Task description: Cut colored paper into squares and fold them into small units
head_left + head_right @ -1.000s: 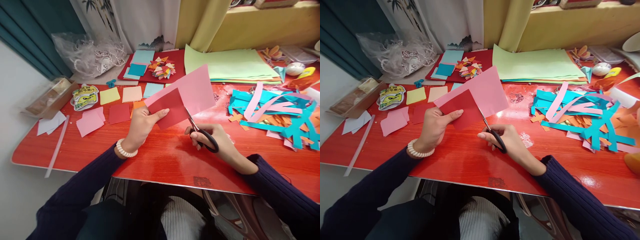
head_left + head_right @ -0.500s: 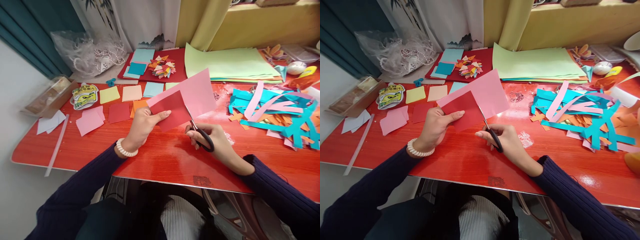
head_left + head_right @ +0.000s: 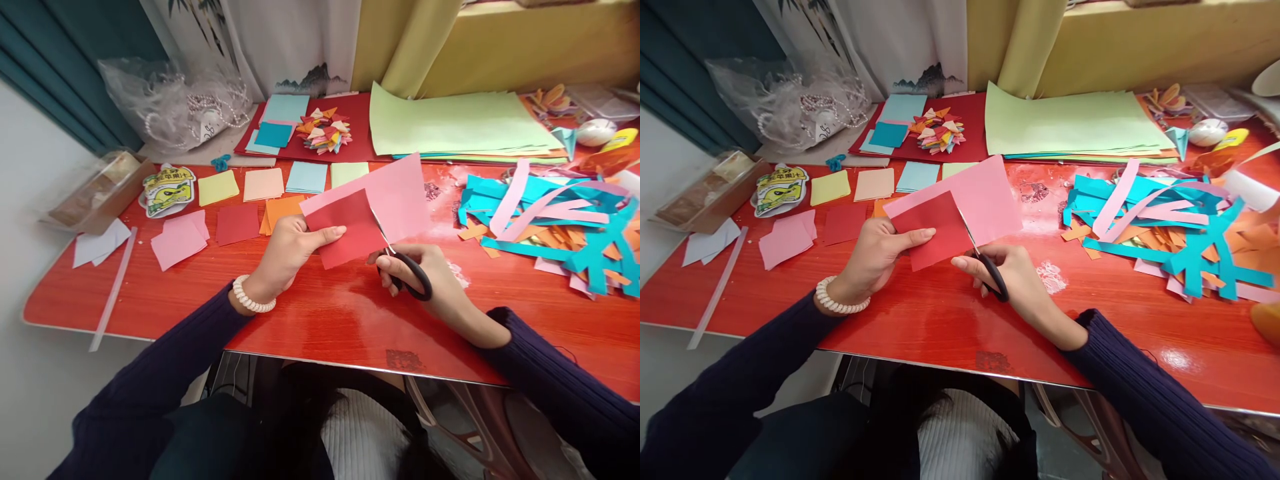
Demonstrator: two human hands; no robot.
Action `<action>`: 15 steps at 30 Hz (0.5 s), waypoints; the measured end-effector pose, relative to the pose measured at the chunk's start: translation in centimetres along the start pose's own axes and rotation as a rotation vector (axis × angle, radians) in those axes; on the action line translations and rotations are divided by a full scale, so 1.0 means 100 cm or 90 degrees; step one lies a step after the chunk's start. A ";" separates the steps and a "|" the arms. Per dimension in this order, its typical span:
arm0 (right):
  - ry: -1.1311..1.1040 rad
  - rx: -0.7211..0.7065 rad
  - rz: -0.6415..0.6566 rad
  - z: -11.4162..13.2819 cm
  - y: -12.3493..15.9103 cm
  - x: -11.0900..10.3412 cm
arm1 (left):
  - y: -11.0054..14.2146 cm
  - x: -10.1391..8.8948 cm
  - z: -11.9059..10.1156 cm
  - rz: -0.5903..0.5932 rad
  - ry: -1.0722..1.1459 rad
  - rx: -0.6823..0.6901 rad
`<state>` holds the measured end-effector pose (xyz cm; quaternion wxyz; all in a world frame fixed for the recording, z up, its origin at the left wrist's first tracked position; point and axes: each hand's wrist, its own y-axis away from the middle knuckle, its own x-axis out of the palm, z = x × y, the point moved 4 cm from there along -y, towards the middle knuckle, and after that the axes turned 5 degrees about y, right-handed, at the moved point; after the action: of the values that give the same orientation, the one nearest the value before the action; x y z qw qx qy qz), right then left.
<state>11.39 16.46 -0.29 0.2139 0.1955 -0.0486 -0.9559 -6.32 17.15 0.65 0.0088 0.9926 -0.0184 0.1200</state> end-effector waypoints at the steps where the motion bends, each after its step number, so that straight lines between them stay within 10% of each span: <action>1: 0.003 -0.001 -0.001 0.000 0.000 0.000 | 0.000 0.000 0.001 -0.002 -0.008 -0.004; 15: -0.001 0.045 -0.030 0.005 0.004 0.000 | 0.005 0.006 0.005 0.039 0.035 -0.052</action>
<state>11.39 16.15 0.21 0.1845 0.2036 -0.0782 -0.9583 -5.59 16.67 0.28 0.0460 0.9867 -0.0531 0.1463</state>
